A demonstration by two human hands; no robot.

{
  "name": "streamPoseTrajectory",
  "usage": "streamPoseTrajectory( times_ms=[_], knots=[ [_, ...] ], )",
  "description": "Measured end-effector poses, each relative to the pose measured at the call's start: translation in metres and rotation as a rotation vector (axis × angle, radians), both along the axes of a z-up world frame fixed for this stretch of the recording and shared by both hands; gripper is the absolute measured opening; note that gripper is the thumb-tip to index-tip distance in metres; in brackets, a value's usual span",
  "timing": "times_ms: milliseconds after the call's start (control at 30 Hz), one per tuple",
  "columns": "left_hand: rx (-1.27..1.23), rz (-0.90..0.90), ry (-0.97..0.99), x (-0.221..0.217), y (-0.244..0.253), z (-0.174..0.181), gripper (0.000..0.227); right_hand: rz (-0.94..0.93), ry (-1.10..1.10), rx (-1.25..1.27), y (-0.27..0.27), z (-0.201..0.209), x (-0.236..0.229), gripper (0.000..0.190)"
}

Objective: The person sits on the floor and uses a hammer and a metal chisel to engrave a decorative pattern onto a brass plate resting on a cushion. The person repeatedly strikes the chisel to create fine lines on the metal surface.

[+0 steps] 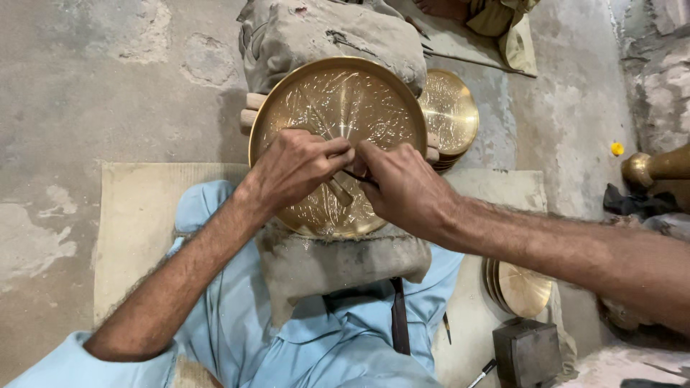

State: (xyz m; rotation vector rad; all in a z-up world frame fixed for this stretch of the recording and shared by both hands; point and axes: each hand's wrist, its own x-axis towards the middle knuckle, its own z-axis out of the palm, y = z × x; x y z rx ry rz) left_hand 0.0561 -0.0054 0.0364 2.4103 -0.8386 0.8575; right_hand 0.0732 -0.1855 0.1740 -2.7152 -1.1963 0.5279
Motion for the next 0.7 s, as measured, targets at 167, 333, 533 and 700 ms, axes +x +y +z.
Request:
streamPoseTrajectory(
  times_ms=[167, 333, 533, 700],
  knots=[
    [-0.079, 0.002, 0.13, -0.002, -0.001, 0.0, 0.024, 0.177, -0.082, -0.277, 0.009, 0.007, 0.015, 0.025],
    [-0.182, 0.059, 0.081, -0.006, -0.007, -0.005, 0.019, 0.431, -0.212, -0.416, 0.022, 0.014, 0.04, 0.042],
    [-0.194, 0.204, 0.272, -0.02, -0.024, -0.023, 0.03, 0.629, -0.275, -0.644, 0.05, 0.012, 0.043, 0.025],
    [-0.457, 0.238, 0.104, -0.038, -0.04, -0.029, 0.01, 0.756, -0.343, -0.659, 0.066, -0.007, 0.035, 0.012]
  ],
)
